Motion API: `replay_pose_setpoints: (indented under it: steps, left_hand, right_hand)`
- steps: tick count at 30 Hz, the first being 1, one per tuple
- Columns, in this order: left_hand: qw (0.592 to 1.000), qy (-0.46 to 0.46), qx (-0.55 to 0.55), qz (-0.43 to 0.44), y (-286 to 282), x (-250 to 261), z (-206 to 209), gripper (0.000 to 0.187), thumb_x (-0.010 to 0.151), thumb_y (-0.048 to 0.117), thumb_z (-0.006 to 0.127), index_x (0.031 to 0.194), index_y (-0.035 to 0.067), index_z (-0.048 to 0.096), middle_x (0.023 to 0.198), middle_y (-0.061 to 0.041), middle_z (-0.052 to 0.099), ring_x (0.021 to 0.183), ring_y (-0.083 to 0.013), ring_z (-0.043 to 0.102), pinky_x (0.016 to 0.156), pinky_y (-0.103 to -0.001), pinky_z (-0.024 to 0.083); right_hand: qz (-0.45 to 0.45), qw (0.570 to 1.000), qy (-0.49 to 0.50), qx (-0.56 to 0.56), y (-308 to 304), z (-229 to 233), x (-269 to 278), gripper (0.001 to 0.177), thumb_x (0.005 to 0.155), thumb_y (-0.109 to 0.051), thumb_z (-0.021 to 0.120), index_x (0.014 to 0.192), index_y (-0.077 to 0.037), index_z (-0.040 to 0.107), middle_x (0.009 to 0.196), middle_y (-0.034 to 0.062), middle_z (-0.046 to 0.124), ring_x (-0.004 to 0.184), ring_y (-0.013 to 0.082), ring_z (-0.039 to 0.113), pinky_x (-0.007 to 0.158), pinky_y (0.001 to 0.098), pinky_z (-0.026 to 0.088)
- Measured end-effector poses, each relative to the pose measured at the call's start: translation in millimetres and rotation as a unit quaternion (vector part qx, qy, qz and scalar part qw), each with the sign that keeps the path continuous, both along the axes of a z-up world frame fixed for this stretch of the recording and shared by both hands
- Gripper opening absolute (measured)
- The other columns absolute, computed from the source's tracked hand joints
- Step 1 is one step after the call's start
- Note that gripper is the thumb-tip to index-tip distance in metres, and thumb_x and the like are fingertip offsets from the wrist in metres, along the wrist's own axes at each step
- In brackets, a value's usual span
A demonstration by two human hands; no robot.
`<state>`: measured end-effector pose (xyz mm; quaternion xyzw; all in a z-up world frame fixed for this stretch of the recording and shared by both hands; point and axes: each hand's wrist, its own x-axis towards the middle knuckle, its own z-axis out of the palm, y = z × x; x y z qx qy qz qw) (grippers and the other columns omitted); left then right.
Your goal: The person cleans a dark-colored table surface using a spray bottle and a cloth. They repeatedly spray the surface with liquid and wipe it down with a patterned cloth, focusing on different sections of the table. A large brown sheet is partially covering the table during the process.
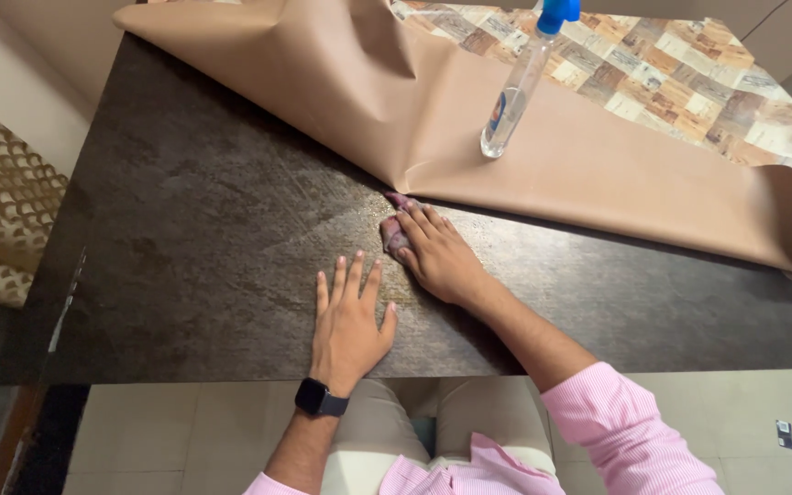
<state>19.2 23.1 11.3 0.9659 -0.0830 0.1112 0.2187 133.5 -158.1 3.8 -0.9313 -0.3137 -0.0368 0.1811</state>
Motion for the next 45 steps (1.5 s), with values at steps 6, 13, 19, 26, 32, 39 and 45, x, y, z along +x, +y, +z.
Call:
replay_pose_setpoints:
  steps: [6, 13, 19, 26, 32, 39, 45]
  left_hand:
    - [1.000, 0.011, -0.008, 0.003, 0, 0, 4, 0.064, 0.088, 0.032, 0.063, 0.145, 0.005, 0.052, 0.156, -0.022, 0.040, 0.147, -0.0428, 0.032, 0.121, -0.059, 0.016]
    - [1.000, -0.007, -0.002, 0.006, -1, -1, 6, 0.064, 0.088, 0.033, 0.064, 0.145, 0.006, 0.052, 0.156, -0.021, 0.042, 0.147, -0.0412, 0.034, 0.121, -0.058, 0.018]
    - [1.000, -0.009, 0.004, 0.004, 0, -1, 7, 0.065, 0.088, 0.033, 0.064, 0.146, 0.007, 0.052, 0.156, -0.020, 0.042, 0.146, -0.0411, 0.035, 0.121, -0.058, 0.019]
    - [1.000, -0.013, 0.016, 0.003, 0, -2, 4, 0.065, 0.089, 0.034, 0.063, 0.147, 0.007, 0.051, 0.156, -0.020, 0.043, 0.147, -0.0410, 0.035, 0.121, -0.058, 0.019]
    - [1.000, -0.001, 0.030, 0.008, -1, -1, 1, 0.065, 0.091, 0.036, 0.061, 0.148, 0.009, 0.050, 0.158, -0.019, 0.041, 0.148, -0.0402, 0.033, 0.122, -0.057, 0.018]
    - [0.999, 0.003, 0.041, 0.009, 0, -1, -1, 0.065, 0.091, 0.036, 0.060, 0.149, 0.009, 0.050, 0.158, -0.019, 0.041, 0.148, -0.0397, 0.033, 0.122, -0.057, 0.018]
    - [0.999, 0.007, 0.047, 0.010, -1, -1, -1, 0.065, 0.090, 0.036, 0.060, 0.149, 0.010, 0.050, 0.158, -0.018, 0.041, 0.148, -0.0395, 0.032, 0.122, -0.057, 0.019]
  right_hand:
    - [-0.024, 0.999, -0.001, -0.022, 21, 2, 12, 0.061, 0.104, -0.033, 0.051, 0.152, 0.002, 0.038, 0.157, 0.0299, 0.038, 0.148, 0.0480, 0.033, 0.120, 0.0521, 0.028]
    - [-0.005, 1.000, -0.018, 0.009, 19, 2, 11, 0.057, 0.103, -0.031, 0.052, 0.148, 0.003, 0.044, 0.156, 0.0283, 0.042, 0.146, 0.0457, 0.036, 0.121, 0.0490, 0.029]
    - [0.004, 0.999, -0.043, 0.024, 9, 4, -4, 0.055, 0.104, -0.030, 0.053, 0.147, 0.003, 0.047, 0.154, 0.0268, 0.046, 0.146, 0.0414, 0.040, 0.120, 0.0467, 0.031]
    - [-0.014, 0.999, -0.038, 0.019, -17, 11, -44, 0.056, 0.101, -0.030, 0.056, 0.147, 0.000, 0.047, 0.154, 0.0256, 0.046, 0.144, 0.0409, 0.041, 0.119, 0.0469, 0.032]
    - [-0.040, 0.998, -0.037, 0.040, -47, 18, -89, 0.054, 0.100, -0.029, 0.056, 0.149, -0.008, 0.048, 0.154, 0.0219, 0.047, 0.143, 0.0404, 0.043, 0.119, 0.0482, 0.033]
    - [-0.108, 0.994, -0.015, 0.013, -77, 15, -130, 0.051, 0.101, -0.032, 0.054, 0.151, -0.020, 0.048, 0.155, 0.0158, 0.046, 0.144, 0.0383, 0.042, 0.115, 0.0536, 0.035]
    - [-0.122, 0.992, -0.011, 0.013, -81, 9, -119, 0.053, 0.101, -0.031, 0.053, 0.152, -0.017, 0.046, 0.157, 0.0162, 0.045, 0.144, 0.0386, 0.041, 0.116, 0.0527, 0.034]
